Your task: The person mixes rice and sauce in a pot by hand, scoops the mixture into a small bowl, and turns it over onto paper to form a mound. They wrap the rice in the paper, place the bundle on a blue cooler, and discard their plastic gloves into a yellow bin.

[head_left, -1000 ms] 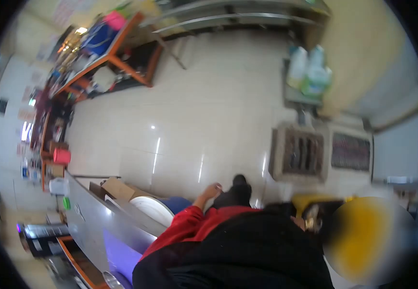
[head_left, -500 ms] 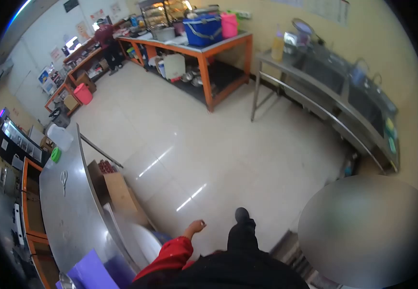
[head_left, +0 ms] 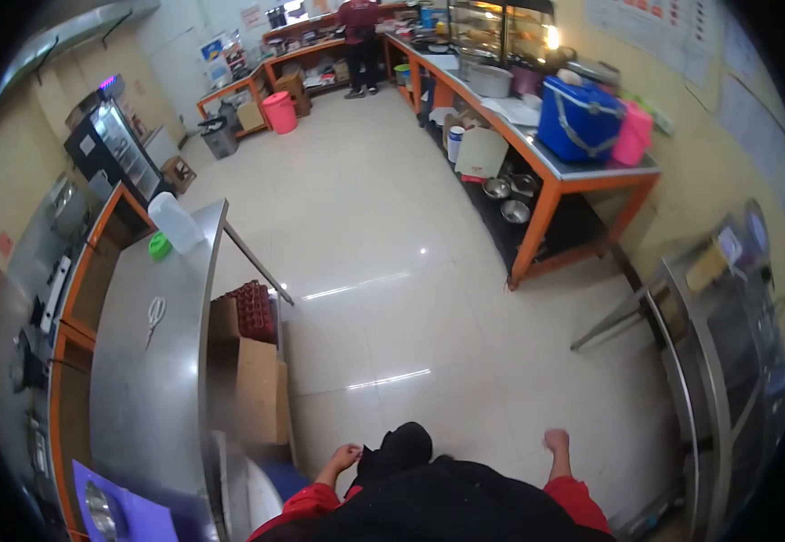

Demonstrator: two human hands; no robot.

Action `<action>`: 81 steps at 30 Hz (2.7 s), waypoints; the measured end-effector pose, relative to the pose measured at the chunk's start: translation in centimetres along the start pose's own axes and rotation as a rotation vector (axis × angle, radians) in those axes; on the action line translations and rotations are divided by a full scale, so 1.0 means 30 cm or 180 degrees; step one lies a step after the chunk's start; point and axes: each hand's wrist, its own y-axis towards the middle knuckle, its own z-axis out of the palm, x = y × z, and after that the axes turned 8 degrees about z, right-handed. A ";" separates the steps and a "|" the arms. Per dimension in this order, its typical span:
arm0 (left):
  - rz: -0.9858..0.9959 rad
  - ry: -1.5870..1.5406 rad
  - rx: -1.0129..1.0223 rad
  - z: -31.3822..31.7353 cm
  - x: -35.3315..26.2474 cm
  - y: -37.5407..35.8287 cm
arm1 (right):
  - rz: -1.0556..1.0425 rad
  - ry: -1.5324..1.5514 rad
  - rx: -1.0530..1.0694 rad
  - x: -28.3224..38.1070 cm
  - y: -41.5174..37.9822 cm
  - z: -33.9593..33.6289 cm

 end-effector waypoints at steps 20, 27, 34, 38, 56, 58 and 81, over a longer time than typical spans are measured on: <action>0.1151 0.1578 -0.0216 -0.446 -1.346 2.379 | 0.0091 0.1412 0.0497 1.151 0.752 -0.489; 0.1340 0.0347 0.0959 -0.322 -1.793 2.800 | -0.0093 0.1410 0.0950 1.788 1.546 -1.121; 0.1723 -0.0475 0.0509 -0.512 -2.464 3.114 | -0.1145 0.2066 -0.2051 2.631 1.941 -2.109; 0.1944 -0.0477 0.0457 -0.605 -2.802 3.349 | -0.0367 0.1637 -0.3079 2.736 2.263 -2.286; 0.1483 -0.1284 0.3652 -0.287 -3.657 3.571 | 0.0181 0.0560 -0.3204 2.644 2.629 -2.446; 0.0766 -0.1509 0.4147 -0.209 -3.642 3.597 | 0.0003 0.0856 -0.3106 2.641 2.570 -2.486; 0.0560 -0.4270 0.1716 -0.606 -3.744 4.022 | -0.0755 -0.0082 -0.1120 3.196 2.816 -2.535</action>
